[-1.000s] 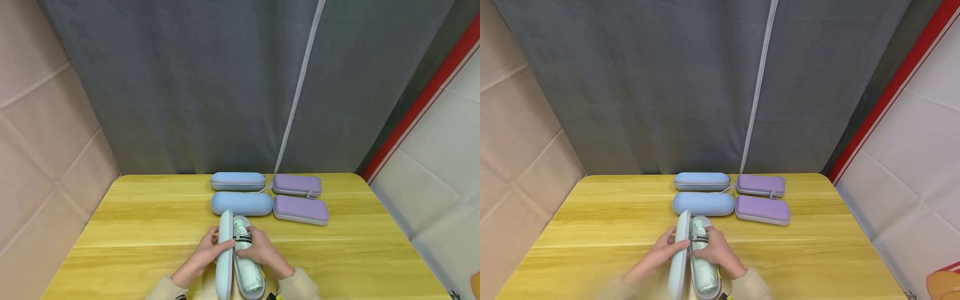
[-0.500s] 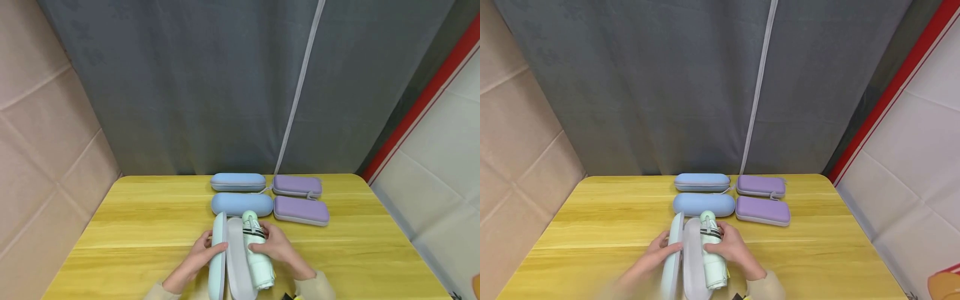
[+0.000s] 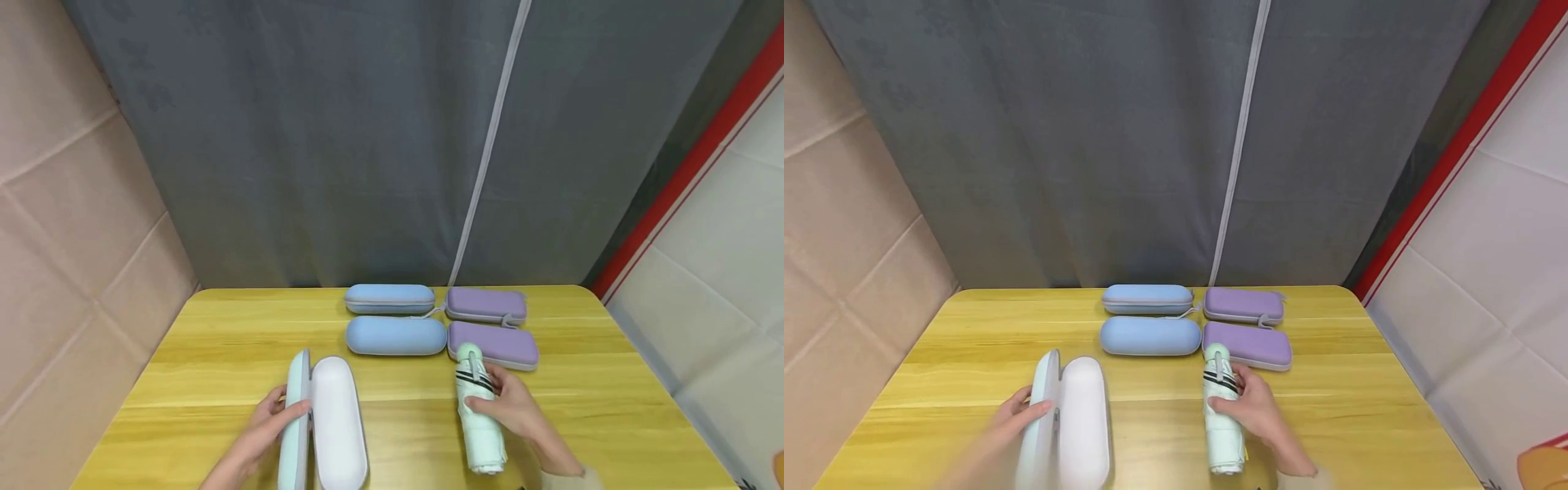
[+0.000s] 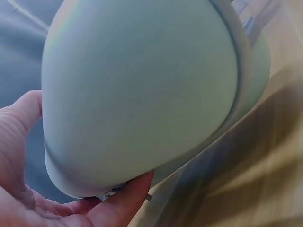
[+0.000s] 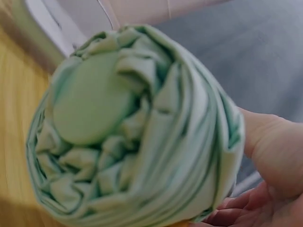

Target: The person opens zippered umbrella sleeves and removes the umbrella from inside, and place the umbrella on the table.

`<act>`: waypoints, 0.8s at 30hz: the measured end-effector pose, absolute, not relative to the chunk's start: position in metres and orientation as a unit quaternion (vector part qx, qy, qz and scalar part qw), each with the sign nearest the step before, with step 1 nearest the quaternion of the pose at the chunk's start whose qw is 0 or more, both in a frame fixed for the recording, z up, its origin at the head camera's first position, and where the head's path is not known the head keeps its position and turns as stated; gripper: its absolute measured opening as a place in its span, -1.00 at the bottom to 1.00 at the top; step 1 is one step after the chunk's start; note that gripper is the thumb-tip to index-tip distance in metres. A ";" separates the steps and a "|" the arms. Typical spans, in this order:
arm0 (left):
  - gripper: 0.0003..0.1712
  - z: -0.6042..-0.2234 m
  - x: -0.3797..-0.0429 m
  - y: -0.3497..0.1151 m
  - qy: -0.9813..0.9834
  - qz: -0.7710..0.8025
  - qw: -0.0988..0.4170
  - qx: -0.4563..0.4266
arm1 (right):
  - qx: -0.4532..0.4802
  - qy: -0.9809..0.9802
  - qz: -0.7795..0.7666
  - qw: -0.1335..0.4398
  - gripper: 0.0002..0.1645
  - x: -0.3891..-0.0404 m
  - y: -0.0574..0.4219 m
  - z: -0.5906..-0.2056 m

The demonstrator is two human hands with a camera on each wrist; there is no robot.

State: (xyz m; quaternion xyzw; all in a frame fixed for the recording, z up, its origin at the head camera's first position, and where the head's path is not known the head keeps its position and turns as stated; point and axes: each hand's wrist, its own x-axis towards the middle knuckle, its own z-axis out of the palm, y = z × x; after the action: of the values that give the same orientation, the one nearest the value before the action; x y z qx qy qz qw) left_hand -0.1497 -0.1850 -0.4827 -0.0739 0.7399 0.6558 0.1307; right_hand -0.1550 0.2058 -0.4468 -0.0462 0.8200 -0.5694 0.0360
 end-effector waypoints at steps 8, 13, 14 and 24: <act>-0.21 -0.478 -0.145 -0.229 0.762 0.623 0.131 -0.120 | 0.046 0.848 -0.525 0.046 -0.13 -0.143 0.244 -0.449; -0.18 -0.477 -0.138 -0.258 0.774 0.602 0.141 -0.135 | 0.064 0.857 -0.507 0.065 -0.15 -0.136 0.269 -0.453; -0.16 -0.477 -0.137 -0.264 0.776 0.597 0.146 -0.140 | 0.070 0.859 -0.503 0.069 -0.15 -0.135 0.274 -0.453; 0.12 -0.474 -0.133 -0.322 0.790 0.547 0.207 -0.183 | 0.102 0.881 -0.448 0.116 -0.08 -0.123 0.331 -0.459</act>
State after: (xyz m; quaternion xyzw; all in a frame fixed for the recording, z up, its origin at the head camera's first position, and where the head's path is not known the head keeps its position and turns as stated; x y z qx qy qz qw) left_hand -0.1326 -0.3223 -0.4741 -0.1829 0.7903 0.5470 0.2067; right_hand -0.1232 0.3313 -0.4594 0.1015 0.8808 -0.4476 0.1160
